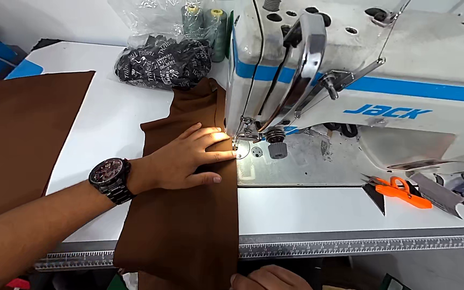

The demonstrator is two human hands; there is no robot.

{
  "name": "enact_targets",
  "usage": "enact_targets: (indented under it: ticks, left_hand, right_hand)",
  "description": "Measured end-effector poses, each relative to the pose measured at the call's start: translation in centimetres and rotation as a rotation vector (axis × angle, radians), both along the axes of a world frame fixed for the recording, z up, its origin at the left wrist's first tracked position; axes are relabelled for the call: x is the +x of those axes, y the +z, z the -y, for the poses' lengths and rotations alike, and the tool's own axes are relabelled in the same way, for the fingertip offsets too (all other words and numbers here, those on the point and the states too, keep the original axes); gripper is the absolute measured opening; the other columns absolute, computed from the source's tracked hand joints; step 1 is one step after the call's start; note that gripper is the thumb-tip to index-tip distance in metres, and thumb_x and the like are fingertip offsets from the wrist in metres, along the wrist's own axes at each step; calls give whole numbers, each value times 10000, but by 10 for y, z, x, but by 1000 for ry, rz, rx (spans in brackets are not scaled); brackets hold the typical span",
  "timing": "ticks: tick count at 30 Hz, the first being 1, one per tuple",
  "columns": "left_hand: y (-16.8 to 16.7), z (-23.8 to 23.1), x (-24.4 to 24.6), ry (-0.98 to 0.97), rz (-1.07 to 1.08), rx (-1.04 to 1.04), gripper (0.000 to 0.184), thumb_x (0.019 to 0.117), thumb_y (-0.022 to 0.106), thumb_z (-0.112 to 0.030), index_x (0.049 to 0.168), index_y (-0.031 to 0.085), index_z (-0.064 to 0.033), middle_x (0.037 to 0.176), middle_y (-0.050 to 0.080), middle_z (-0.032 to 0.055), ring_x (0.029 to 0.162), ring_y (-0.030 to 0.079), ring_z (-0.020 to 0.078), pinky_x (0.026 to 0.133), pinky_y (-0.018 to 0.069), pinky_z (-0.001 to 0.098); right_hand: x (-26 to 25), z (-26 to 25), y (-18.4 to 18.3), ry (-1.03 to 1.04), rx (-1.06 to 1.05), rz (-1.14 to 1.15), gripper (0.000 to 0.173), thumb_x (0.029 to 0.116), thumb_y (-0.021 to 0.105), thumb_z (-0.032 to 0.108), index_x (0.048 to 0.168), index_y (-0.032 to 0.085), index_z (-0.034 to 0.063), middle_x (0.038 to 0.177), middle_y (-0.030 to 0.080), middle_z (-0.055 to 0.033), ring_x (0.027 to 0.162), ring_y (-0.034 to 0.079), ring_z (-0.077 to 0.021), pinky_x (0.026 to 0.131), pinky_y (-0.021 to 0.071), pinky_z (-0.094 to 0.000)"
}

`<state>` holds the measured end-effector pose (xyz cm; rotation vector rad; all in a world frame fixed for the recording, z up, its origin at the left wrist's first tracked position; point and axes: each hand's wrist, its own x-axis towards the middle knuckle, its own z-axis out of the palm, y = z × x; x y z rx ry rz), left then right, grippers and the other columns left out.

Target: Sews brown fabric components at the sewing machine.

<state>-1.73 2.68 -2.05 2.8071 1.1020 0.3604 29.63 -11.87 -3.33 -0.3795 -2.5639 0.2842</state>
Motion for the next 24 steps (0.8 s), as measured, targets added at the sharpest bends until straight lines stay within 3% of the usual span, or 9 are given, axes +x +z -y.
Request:
enact_targets:
  ticks: [3,7,10,16,24]
  left_hand:
    - [11,11,7,56,-24,35,613,1042,272,-621,1477,568,-304,1525,517,74,1488,384,293,1226,238,610]
    - [13,74,32,118,77,21,529,1046,417,-517,1390,632,-177,1492,548,84,1469,424,285,1211,339,549]
    - [-4,105,36,62,92,30,537,1063,392,-534,1439,594,-207,1557,483,90,1507,367,266,1234,309,523]
    - [-6,109,30,-5,43,14,591,1065,288,-597,1531,492,-297,1642,371,71,1558,256,274,1261,229,554]
    - [-8,103,27,-10,40,19,555,1069,309,-585,1522,501,-328,1640,380,51,1550,279,260,1255,242,554]
  right_hand:
    - [-4,-3,3,-23,53,17,186,1022,535,50,1052,716,80,1066,759,-64,810,700,-166,743,561,-267]
    - [-2,2,6,-58,72,19,194,1019,539,52,1044,728,88,1076,767,-55,797,692,-156,720,543,-262]
    - [1,7,6,-93,95,17,197,1019,539,60,1041,730,102,1089,770,-43,807,692,-145,712,531,-257]
    - [4,11,8,-121,113,-9,183,1010,559,60,1031,735,105,1087,772,-41,819,697,-140,725,534,-254]
    - [1,5,-1,-91,94,-10,183,1012,556,56,1027,733,101,1078,769,-40,826,695,-145,745,540,-262]
